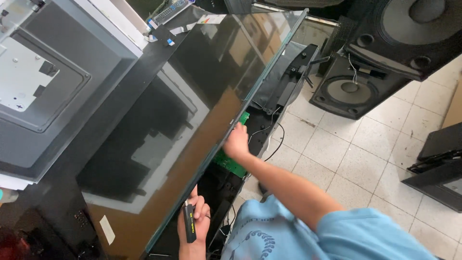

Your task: Disassembling and inspecting the bezel and internal circuitry of a flat-screen television.

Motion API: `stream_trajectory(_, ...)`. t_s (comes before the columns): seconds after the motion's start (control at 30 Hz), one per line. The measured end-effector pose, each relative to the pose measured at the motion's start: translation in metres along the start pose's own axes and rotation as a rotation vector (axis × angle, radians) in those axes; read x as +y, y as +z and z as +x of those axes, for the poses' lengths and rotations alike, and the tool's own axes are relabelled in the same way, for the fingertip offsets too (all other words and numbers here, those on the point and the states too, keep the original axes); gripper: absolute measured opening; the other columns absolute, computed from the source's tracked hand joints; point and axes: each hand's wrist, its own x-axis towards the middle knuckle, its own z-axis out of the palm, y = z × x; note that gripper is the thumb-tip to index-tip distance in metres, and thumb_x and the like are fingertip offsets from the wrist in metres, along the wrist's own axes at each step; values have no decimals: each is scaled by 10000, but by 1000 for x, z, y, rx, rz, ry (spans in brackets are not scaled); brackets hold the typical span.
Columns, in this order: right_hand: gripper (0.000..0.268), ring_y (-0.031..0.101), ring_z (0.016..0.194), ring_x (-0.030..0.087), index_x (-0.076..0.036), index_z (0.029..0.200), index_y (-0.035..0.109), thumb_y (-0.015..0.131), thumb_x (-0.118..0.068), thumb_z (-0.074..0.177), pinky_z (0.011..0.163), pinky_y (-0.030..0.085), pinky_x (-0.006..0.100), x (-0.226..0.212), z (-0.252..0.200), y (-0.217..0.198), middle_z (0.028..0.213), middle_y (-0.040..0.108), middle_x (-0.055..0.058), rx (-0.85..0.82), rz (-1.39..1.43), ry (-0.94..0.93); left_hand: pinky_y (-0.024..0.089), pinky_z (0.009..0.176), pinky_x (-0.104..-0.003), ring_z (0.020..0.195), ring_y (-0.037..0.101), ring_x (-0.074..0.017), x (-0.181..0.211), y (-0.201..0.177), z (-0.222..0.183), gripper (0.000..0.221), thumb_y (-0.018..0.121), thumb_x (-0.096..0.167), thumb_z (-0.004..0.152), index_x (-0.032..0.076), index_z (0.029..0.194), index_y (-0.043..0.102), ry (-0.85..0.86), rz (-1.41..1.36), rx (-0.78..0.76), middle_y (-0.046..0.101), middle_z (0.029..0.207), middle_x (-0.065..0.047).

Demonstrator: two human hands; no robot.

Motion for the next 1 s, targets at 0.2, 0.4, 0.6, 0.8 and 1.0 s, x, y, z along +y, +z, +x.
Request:
stream_trajectory(0.2,180,750,1074,364,-49,1217,630,649,-134,1059,950,606,528,33,32,-92,1184,770,150,-81,133,197,266,418,-217,469,359,-77,-6,-15,6,342,509,-184,958,102,1089,641,-23,-46,-80,552,963,-12)
stream_trajectory(0.4,279,790,896,433,-90,979,797,521,-90,937,696,640,514,104,102,-29,986,810,131,-257,-409,-45,254,408,-217,466,350,-61,-12,-31,11,182,567,-5,1017,106,1151,622,-70,-88,-7,507,727,62)
stream_trajectory(0.6,197,761,859,445,-52,881,716,526,-2,864,674,617,523,123,117,-11,933,772,150,-162,-337,-49,264,438,-235,491,377,-81,-18,-42,14,83,601,34,1051,83,985,586,-74,-91,-115,439,680,51)
stream_trajectory(0.8,362,482,430,225,-23,637,569,527,16,995,369,303,294,111,119,-17,586,603,188,-231,739,689,250,450,-231,504,377,-84,-21,-46,13,46,668,-15,998,11,1030,648,-23,-21,-97,445,670,44)
stream_trajectory(1.0,376,476,447,207,-62,614,594,638,-90,986,417,365,332,108,106,-20,571,586,120,-203,694,620,245,431,-218,486,370,-76,-18,-33,10,234,572,-174,953,55,934,619,-7,49,-56,400,760,10)
